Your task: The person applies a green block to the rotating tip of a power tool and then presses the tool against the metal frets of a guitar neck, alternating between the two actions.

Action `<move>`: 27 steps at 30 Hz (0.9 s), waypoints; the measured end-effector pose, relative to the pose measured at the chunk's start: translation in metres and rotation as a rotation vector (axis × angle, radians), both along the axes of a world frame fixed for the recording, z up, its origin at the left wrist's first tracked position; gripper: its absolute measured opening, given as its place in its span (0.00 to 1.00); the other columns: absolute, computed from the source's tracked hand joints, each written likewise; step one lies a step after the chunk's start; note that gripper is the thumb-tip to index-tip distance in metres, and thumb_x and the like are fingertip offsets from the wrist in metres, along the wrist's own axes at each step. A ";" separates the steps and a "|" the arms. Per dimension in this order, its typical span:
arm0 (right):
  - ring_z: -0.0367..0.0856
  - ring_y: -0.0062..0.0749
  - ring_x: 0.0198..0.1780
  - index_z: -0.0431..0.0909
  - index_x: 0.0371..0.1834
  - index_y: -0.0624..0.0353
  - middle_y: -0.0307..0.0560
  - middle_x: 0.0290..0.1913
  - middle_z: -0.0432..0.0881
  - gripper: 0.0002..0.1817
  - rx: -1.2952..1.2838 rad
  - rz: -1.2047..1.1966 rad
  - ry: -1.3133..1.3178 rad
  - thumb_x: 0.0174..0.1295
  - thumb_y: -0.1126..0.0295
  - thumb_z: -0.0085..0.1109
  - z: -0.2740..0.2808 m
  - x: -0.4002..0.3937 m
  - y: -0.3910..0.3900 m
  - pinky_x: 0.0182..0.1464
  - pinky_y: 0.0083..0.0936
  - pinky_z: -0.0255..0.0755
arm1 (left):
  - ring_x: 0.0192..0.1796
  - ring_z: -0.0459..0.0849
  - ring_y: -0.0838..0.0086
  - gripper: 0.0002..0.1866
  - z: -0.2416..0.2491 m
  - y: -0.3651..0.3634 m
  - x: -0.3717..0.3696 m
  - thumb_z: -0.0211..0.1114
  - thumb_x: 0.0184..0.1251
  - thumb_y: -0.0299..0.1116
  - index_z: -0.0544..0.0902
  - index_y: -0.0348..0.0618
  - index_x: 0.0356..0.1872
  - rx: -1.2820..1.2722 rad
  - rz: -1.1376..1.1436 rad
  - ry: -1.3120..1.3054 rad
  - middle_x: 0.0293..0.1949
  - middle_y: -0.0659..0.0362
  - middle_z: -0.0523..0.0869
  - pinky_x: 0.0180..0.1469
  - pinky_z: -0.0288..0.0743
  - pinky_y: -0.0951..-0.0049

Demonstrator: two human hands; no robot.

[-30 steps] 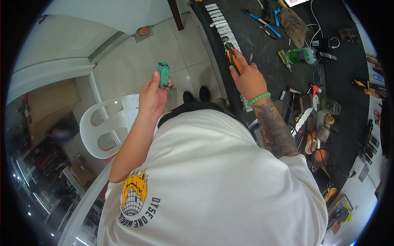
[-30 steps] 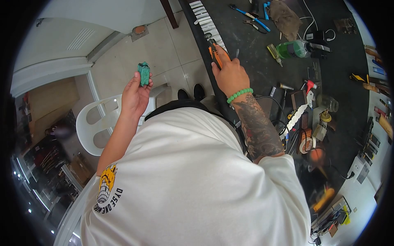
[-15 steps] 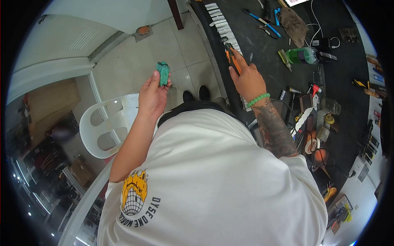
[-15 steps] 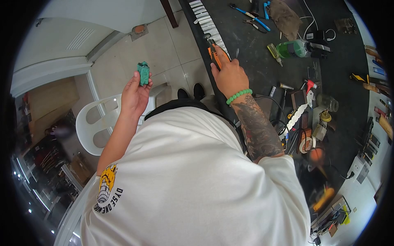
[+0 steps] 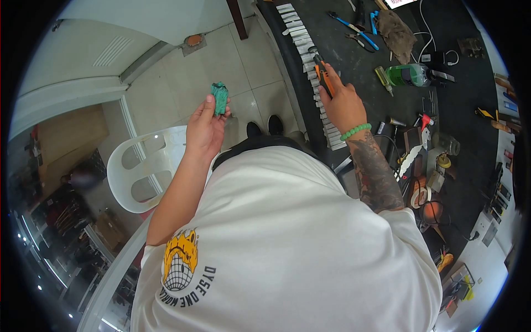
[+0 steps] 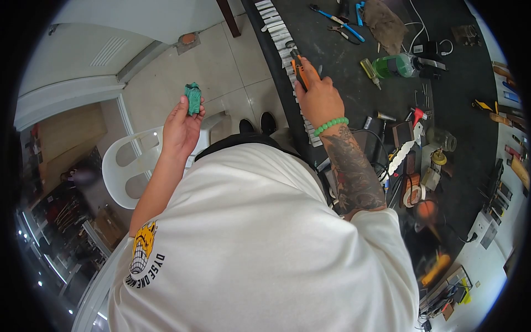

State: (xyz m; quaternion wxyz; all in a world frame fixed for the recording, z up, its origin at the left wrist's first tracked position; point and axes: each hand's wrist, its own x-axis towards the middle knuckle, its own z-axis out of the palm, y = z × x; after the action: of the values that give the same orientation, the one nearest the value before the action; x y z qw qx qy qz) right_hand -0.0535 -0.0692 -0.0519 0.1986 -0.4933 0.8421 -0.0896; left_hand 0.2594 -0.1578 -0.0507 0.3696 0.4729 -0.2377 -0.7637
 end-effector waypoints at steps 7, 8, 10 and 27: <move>0.89 0.64 0.44 0.61 0.83 0.26 0.65 0.43 0.83 0.36 0.046 0.039 -0.011 0.72 0.51 0.62 0.005 0.020 -0.002 0.45 0.51 0.85 | 0.49 0.82 0.72 0.19 0.003 -0.001 -0.001 0.64 0.81 0.46 0.83 0.38 0.55 -0.004 -0.001 0.003 0.49 0.55 0.87 0.59 0.75 0.70; 0.89 0.64 0.44 0.61 0.83 0.26 0.65 0.43 0.83 0.36 0.046 0.040 -0.013 0.72 0.51 0.62 0.004 0.019 -0.001 0.45 0.51 0.85 | 0.49 0.82 0.72 0.19 0.004 -0.001 -0.001 0.64 0.81 0.46 0.83 0.38 0.55 -0.004 0.000 0.002 0.49 0.55 0.87 0.59 0.75 0.70; 0.89 0.64 0.44 0.61 0.83 0.26 0.65 0.43 0.83 0.36 -0.021 0.011 -0.020 0.72 0.52 0.62 -0.002 0.011 0.000 0.46 0.51 0.85 | 0.49 0.82 0.72 0.19 0.005 -0.002 0.000 0.64 0.81 0.46 0.83 0.38 0.55 -0.008 0.003 -0.003 0.49 0.55 0.87 0.59 0.76 0.70; 0.89 0.63 0.43 0.60 0.83 0.27 0.64 0.42 0.83 0.36 -0.006 0.013 -0.023 0.73 0.51 0.61 -0.002 0.012 0.002 0.47 0.50 0.85 | 0.48 0.82 0.72 0.19 0.003 0.000 -0.002 0.65 0.80 0.46 0.83 0.38 0.54 0.000 0.005 -0.006 0.48 0.55 0.88 0.59 0.75 0.70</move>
State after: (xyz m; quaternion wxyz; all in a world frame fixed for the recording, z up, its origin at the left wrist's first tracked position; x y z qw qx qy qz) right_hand -0.0418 -0.0671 -0.0537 0.2071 -0.4983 0.8363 -0.0965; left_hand 0.2576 -0.1579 -0.0476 0.3708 0.4757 -0.2377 -0.7614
